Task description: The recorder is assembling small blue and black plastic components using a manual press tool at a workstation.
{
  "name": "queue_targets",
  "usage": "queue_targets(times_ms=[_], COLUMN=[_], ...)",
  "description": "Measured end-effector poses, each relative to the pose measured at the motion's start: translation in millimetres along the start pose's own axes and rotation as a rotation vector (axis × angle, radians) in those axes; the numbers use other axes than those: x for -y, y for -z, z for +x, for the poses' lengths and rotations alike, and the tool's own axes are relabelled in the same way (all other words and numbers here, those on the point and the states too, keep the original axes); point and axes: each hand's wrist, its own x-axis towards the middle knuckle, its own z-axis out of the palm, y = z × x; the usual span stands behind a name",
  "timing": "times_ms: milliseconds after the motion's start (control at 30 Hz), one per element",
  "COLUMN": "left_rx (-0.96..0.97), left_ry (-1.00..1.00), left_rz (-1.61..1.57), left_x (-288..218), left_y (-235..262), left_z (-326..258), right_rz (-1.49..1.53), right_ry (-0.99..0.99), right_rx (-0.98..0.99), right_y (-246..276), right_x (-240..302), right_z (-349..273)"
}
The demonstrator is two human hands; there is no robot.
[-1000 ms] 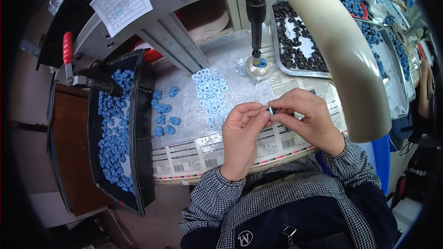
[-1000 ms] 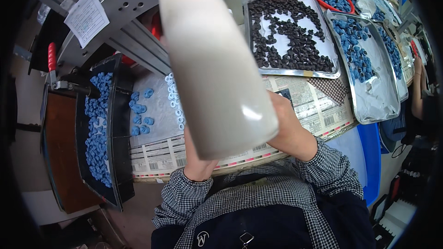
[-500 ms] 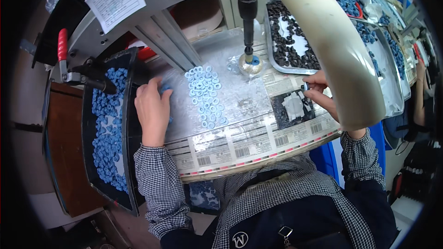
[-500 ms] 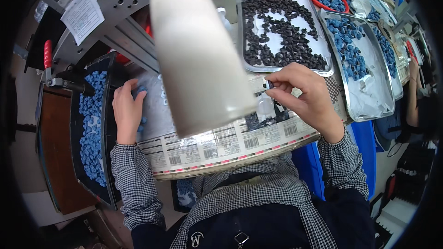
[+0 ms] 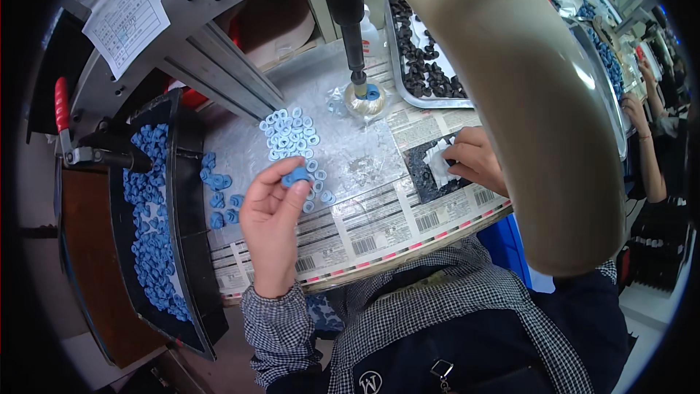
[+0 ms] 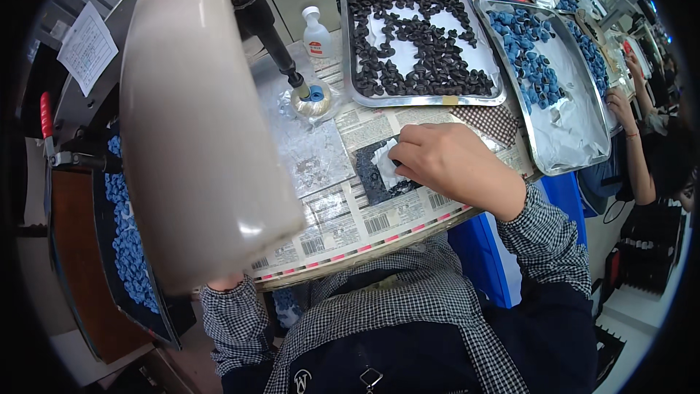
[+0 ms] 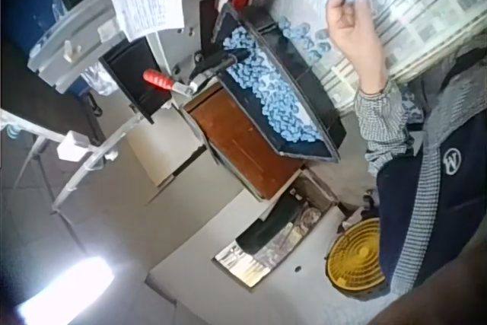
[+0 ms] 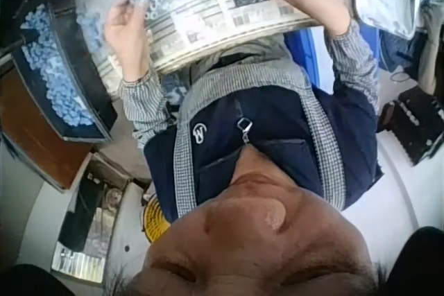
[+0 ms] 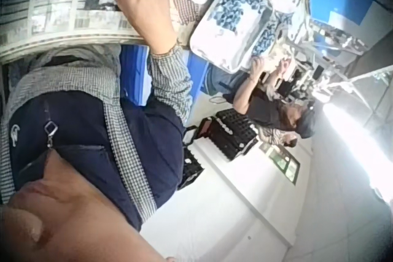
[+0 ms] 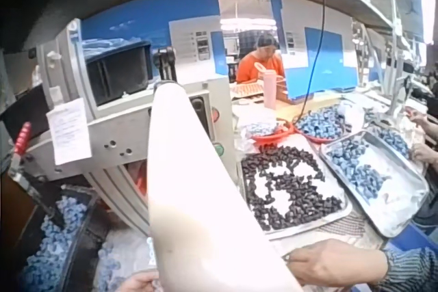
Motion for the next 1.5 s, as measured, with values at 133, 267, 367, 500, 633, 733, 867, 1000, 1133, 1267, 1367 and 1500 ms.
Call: queue_targets(times_ms=[133,267,367,500,633,733,867,1000,1133,1267,1367,1500], left_rx=[0.159,0.163,0.189,0.175,0.171,0.163,0.166,0.16,0.16,0.206,0.217,0.175], left_ry=[-0.065,-0.129,-0.072,-0.158,-0.246,-0.261,-0.287,-0.268,-0.344,-0.497,-0.522,-0.447], left_rz=[-0.014,0.087,0.374,0.239,0.309,0.3,0.302,0.268,0.387,0.546,0.589,0.412], left_x=[16,22,7,19,25,30,32,32,29,19,11,7], left_y=[-32,-48,-70,-83,-84,-85,-85,-87,-86,-86,-84,-77], left_z=[-1,-18,-18,-19,-20,-20,-19,-19,-20,-19,-20,-7], right_rz=[-0.061,0.064,0.274,0.317,0.294,0.254,0.256,0.248,0.249,0.262,0.28,0.393], right_ry=[-0.026,0.008,0.043,0.049,0.081,0.091,0.102,0.111,0.115,0.106,0.093,-0.024], right_rx=[-0.031,-0.118,-0.266,-0.283,-0.286,-0.286,-0.282,-0.246,-0.251,-0.217,-0.215,-0.307], right_y=[18,22,27,14,11,9,7,10,4,4,6,18], right_x=[4,19,36,45,48,49,50,48,49,46,49,41], right_z=[-7,15,23,29,33,33,34,34,35,31,30,26])
